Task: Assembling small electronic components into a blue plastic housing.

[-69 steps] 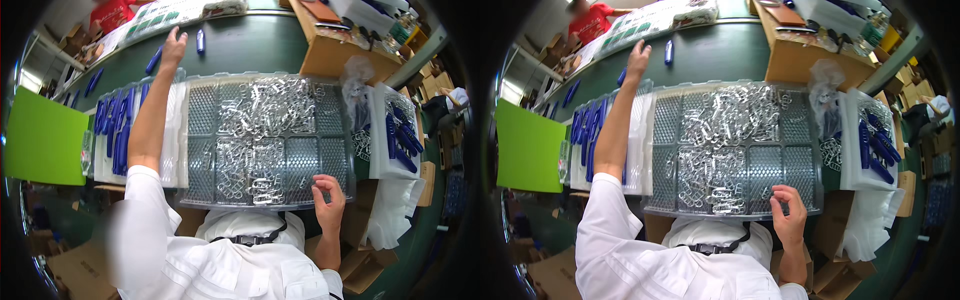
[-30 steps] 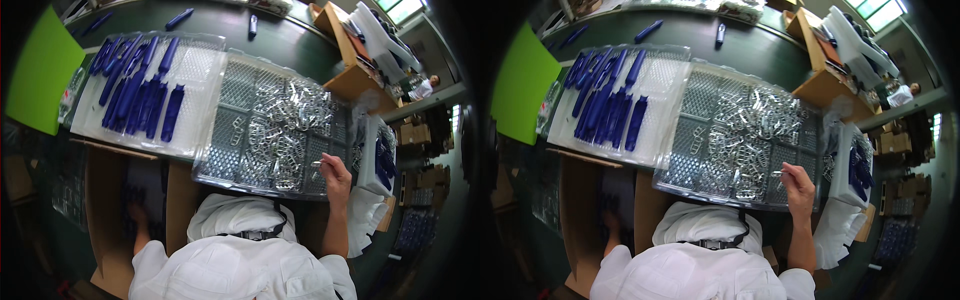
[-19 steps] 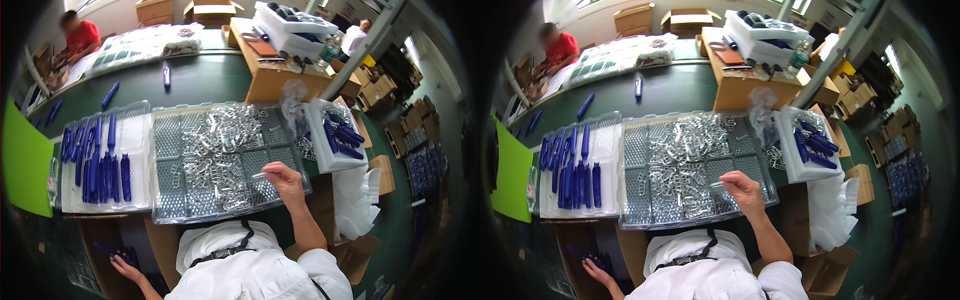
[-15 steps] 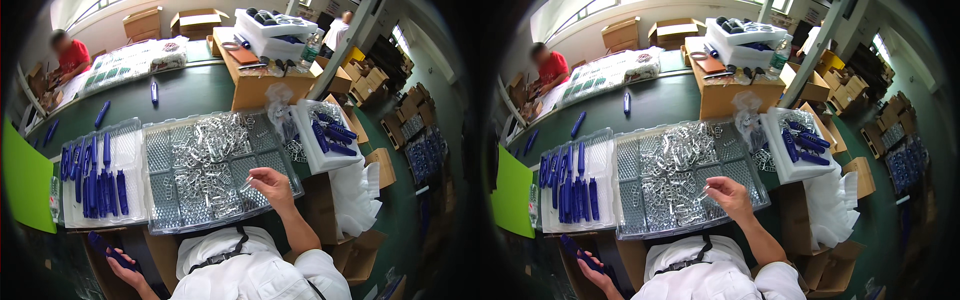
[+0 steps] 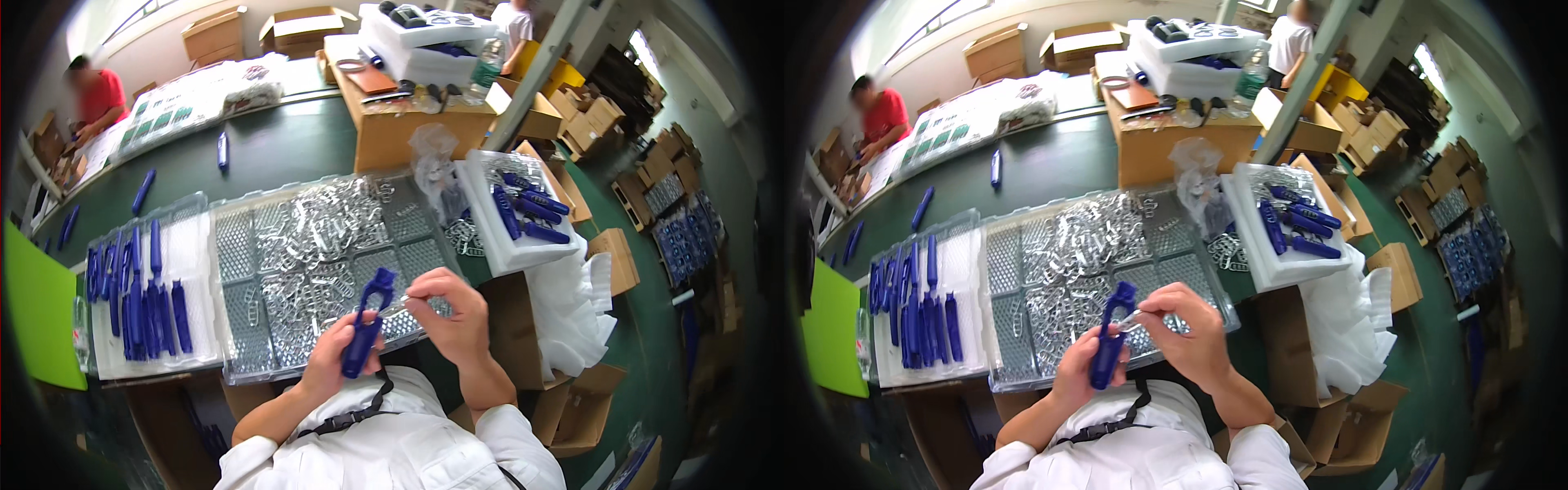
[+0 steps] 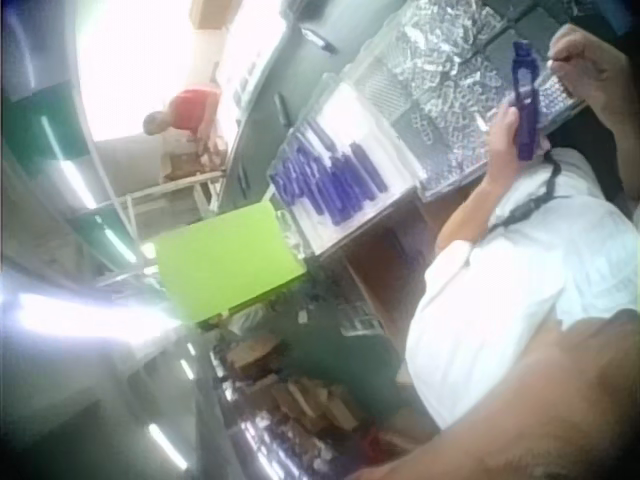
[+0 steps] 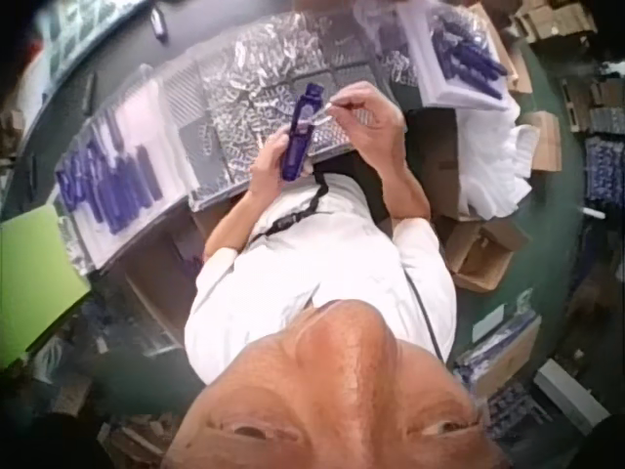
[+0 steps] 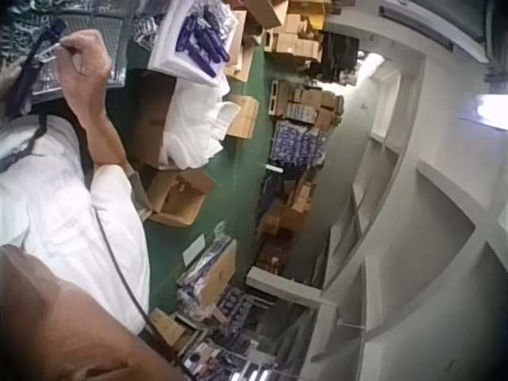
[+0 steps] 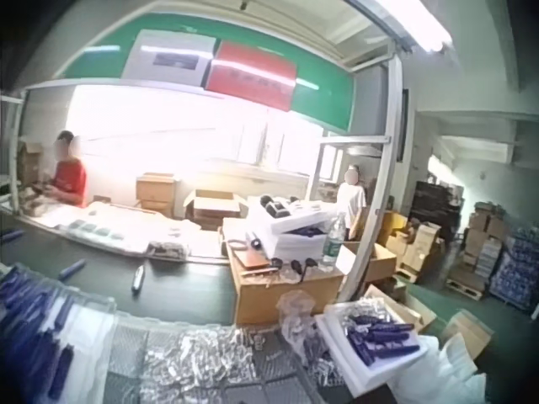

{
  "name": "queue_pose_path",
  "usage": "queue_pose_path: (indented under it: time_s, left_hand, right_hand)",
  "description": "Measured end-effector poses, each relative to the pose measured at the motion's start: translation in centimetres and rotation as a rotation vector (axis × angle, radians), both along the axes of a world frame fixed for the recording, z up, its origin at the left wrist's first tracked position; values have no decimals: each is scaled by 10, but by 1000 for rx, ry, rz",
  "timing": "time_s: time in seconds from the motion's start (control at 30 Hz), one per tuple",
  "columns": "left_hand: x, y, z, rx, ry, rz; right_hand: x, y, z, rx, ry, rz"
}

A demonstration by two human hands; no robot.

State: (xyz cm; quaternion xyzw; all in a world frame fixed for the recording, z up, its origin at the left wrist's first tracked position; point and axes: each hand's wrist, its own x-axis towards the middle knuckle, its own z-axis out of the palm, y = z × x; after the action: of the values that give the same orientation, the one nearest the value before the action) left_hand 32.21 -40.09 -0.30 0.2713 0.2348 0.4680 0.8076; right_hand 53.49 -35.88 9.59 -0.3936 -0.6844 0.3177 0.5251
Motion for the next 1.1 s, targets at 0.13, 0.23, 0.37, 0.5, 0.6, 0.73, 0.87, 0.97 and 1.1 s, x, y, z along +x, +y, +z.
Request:
queue_pose_path:
  time_s: [0.13,0.23,0.37,0.5,0.6,0.73,0.87,0.97,1.1]
  left_hand:
    - [14,9,1,49,-21,-46]
    - [14,9,2,51,-23,-19]
    - [8,4,7,108,65,43]
    - [4,3,1,121,110,53]
    - [2,2,-4,154,119,56]
    - [0,-2,-5,147,199,59]
    - [0,-4,-7,165,173,64]
    - [1,-6,-7,154,175,64]
    - [1,-6,-10,141,225,87]
  right_hand:
    - [10,-1,-2,81,-107,-94]
    - [6,1,-3,45,-121,-138]
    - [-10,4,-5,3,-197,-89]
    - [-23,9,-12,56,-327,-60]
    - [-30,8,-17,92,-366,-86]
    - [-35,5,-19,59,-368,-130]
    - [-37,4,-26,105,-414,-118]
    - [-37,4,-28,112,-444,-117]
    - [-37,6,-31,88,-496,-100]
